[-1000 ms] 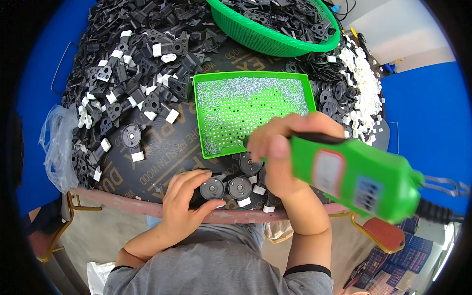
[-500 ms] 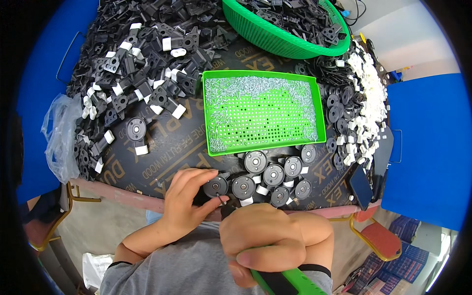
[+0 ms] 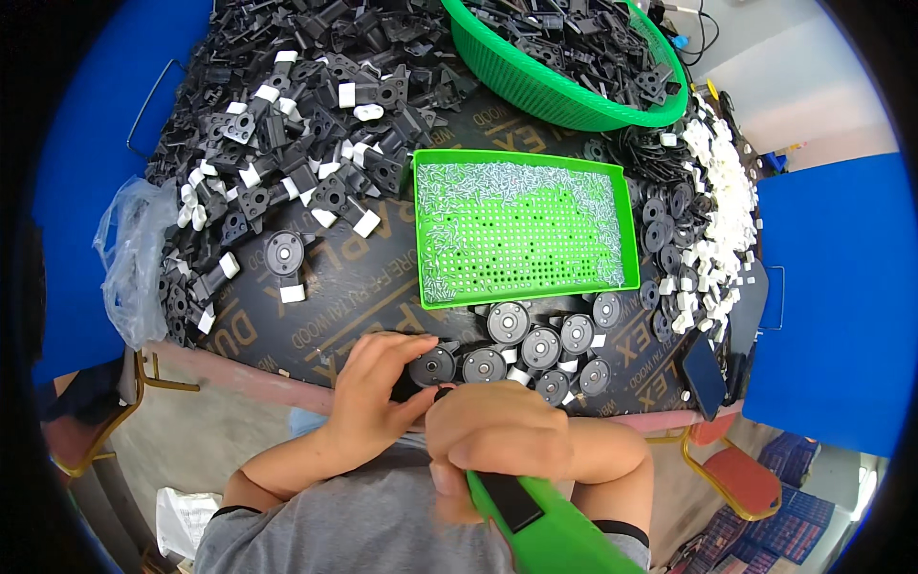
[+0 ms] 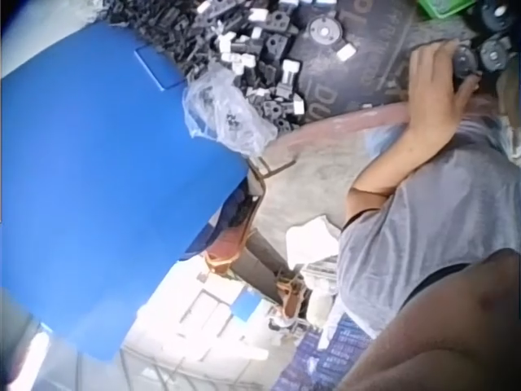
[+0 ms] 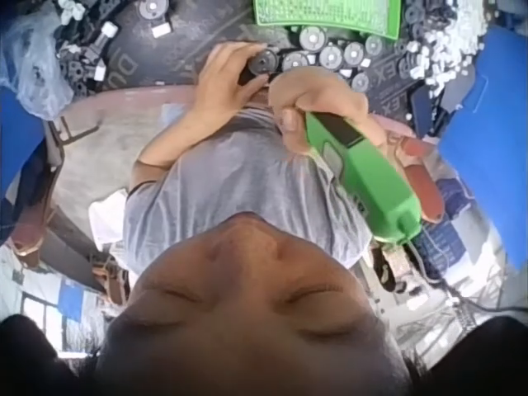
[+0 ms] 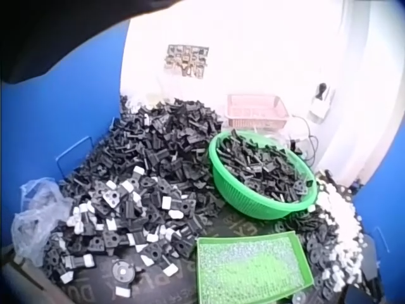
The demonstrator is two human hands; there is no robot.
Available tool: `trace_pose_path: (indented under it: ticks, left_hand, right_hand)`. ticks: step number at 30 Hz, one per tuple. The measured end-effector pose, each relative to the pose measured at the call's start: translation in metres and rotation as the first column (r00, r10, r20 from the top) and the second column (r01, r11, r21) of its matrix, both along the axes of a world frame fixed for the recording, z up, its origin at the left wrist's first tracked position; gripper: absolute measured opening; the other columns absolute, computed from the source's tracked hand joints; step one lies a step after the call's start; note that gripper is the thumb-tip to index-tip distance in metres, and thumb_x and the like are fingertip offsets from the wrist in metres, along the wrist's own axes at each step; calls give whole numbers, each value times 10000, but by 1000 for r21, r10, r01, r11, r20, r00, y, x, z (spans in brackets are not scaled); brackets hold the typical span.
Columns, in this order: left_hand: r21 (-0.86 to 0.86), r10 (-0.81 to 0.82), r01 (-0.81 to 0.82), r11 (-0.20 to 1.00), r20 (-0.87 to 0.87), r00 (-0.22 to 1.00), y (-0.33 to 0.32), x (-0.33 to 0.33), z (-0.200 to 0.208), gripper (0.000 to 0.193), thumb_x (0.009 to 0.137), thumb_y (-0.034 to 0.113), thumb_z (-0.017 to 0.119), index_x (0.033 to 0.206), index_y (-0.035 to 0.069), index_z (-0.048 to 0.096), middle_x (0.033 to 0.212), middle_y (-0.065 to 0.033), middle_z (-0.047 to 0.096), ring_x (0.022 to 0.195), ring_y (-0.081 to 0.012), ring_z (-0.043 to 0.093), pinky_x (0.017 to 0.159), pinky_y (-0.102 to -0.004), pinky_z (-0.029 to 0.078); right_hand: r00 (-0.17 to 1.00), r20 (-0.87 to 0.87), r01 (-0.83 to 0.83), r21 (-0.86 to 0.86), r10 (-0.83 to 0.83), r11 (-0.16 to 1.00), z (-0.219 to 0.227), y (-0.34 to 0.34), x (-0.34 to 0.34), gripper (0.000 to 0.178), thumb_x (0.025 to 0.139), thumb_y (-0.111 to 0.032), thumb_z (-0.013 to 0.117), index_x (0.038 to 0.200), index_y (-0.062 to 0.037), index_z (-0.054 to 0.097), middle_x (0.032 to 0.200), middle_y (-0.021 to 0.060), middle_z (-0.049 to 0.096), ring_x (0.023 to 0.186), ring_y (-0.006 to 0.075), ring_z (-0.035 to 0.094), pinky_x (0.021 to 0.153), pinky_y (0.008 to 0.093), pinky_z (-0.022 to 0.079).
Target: Assembling small plastic and metal components using an electric screwdriver and manual manipulation.
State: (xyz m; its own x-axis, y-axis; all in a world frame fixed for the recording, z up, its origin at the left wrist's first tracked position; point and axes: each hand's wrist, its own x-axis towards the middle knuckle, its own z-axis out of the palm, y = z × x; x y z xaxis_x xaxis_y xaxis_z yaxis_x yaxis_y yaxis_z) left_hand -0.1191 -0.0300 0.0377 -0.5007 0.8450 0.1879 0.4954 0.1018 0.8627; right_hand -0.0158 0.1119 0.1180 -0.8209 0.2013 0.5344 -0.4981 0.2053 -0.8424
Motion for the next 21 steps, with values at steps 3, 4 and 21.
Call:
trace_pose_path:
  ticks: [3,4,21]
  left_hand:
    - [24,-26,26,999,-7,1000,0,1,-3,569,761,161,823,1269,39,597,1153,-148,612,1045,-358,577,897,-416,488]
    - [36,-39,40,999,-21,999,4,3,-4,576,769,177,817,1281,36,593,1162,-145,616,1068,-359,575,914,-429,479]
    - [-116,260,-375,920,-535,804,-30,-69,7,367,892,121,706,1234,-1,654,1297,-154,595,1191,-358,562,1011,-429,451]
  right_hand:
    - [990,21,-140,12,140,990,11,9,-5,375,880,15,677,1144,-64,422,709,125,620,530,263,610,523,424,557]
    - [993,23,-118,19,117,993,17,15,0,375,880,15,677,1144,-64,422,709,125,620,530,263,610,523,424,557]
    - [865,-149,456,-166,-479,874,-28,79,-35,259,960,-93,579,1163,-89,417,657,67,493,471,160,466,464,320,442]
